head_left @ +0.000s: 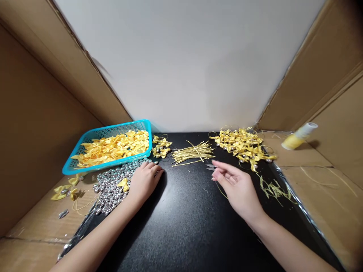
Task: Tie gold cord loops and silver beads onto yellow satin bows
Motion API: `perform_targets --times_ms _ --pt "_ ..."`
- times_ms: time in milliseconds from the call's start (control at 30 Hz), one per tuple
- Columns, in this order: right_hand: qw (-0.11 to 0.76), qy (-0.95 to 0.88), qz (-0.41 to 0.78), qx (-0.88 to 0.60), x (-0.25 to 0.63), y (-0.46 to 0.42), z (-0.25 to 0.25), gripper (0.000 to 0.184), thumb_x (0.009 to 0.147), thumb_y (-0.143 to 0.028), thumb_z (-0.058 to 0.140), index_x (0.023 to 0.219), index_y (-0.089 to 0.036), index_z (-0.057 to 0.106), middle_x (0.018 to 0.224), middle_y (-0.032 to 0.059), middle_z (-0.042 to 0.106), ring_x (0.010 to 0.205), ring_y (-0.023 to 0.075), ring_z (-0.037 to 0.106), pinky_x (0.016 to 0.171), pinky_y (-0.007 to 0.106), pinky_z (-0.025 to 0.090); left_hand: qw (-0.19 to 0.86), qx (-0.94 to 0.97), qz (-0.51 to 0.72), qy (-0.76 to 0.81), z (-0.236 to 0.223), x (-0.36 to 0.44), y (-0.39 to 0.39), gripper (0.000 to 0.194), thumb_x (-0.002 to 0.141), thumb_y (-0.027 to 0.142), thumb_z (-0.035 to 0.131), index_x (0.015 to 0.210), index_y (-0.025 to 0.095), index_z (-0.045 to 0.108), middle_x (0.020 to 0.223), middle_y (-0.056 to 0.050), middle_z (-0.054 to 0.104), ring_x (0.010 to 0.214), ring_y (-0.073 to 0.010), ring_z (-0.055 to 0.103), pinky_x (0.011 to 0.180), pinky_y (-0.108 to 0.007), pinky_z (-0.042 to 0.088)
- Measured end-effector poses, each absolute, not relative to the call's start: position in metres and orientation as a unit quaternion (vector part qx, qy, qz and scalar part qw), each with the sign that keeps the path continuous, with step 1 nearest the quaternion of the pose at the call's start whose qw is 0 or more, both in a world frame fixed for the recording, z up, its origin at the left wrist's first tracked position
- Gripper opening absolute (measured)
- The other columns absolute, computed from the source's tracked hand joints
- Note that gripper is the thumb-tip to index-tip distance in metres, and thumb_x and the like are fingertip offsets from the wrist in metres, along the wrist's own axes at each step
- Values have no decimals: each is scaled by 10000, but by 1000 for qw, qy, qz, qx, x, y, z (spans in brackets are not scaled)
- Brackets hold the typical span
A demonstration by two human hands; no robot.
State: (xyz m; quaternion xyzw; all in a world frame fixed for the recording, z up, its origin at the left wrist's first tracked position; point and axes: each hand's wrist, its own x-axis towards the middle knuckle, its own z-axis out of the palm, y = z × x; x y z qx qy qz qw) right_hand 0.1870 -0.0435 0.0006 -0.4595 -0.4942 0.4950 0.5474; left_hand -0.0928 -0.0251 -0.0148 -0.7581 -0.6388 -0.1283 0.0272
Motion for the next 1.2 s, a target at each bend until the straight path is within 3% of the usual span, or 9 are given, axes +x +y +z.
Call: perform_targets --times_ms 67,167,233,333,467,667,833,1033,1200 --pt "520 -487 526 -465 185 -45 3 291 755 -360 720 961 -155 731 812 65 725 682 172 703 697 343 617 -52 -736 -190 -648 -7 -85 -37 261 884 342 531 857 176 731 859 -102 709 819 -259 598 750 -376 462" --pt "498 -493 539 -467 184 -49 12 220 740 -361 728 826 -158 736 766 60 731 661 177 707 649 318 613 -374 -559 -392 -627 8 -53 -46 317 842 447 614 978 185 730 795 -55 678 682 -156 567 638 -275 445" --pt "501 -501 528 -468 185 -51 20 194 752 -352 718 783 -161 720 745 50 726 647 167 701 637 295 606 -553 -392 -482 -555 18 -26 -43 362 736 473 735 922 161 738 718 -25 632 613 -97 521 569 -208 414" --pt "529 -517 485 -465 191 -52 34 146 797 -321 684 814 -178 710 769 36 721 659 146 694 656 270 599 -672 -260 -527 -451 33 12 -33 367 605 372 863 856 134 739 723 -6 613 573 -41 489 530 -147 408" --pt "583 -566 363 -455 204 -54 49 65 842 -237 646 896 -225 680 820 3 699 747 128 683 711 243 582 -696 -245 -543 -401 47 40 -27 349 595 337 882 847 140 742 747 0 622 578 -29 510 523 -119 436" --pt "591 -655 213 -421 210 -62 56 122 856 -120 595 907 -231 595 802 -22 653 731 108 637 696 229 535 -676 -268 -562 -393 51 53 -35 383 519 353 917 782 140 737 728 6 621 594 -46 528 540 -135 467" --pt "569 -693 189 -402 206 -66 58 142 840 -78 582 868 -217 570 775 -32 636 706 97 623 678 218 514 -692 -269 -548 -385 52 53 -43 302 568 311 898 747 160 708 716 26 586 596 -45 514 559 -146 471" --pt "565 -697 176 -405 204 -66 57 147 828 -60 566 828 -207 558 742 -35 619 676 97 613 656 220 501 -660 -272 -567 -410 49 51 -45 455 557 346 898 967 217 748 797 11 614 648 -63 509 560 -158 447" --pt "584 -698 141 -390 202 -65 53 149 823 -53 560 824 -202 556 731 -29 628 672 108 622 653 235 498 -636 -286 -580 -421 46 53 -42 351 565 361 893 855 203 771 877 -7 674 595 -36 461 534 -144 414"
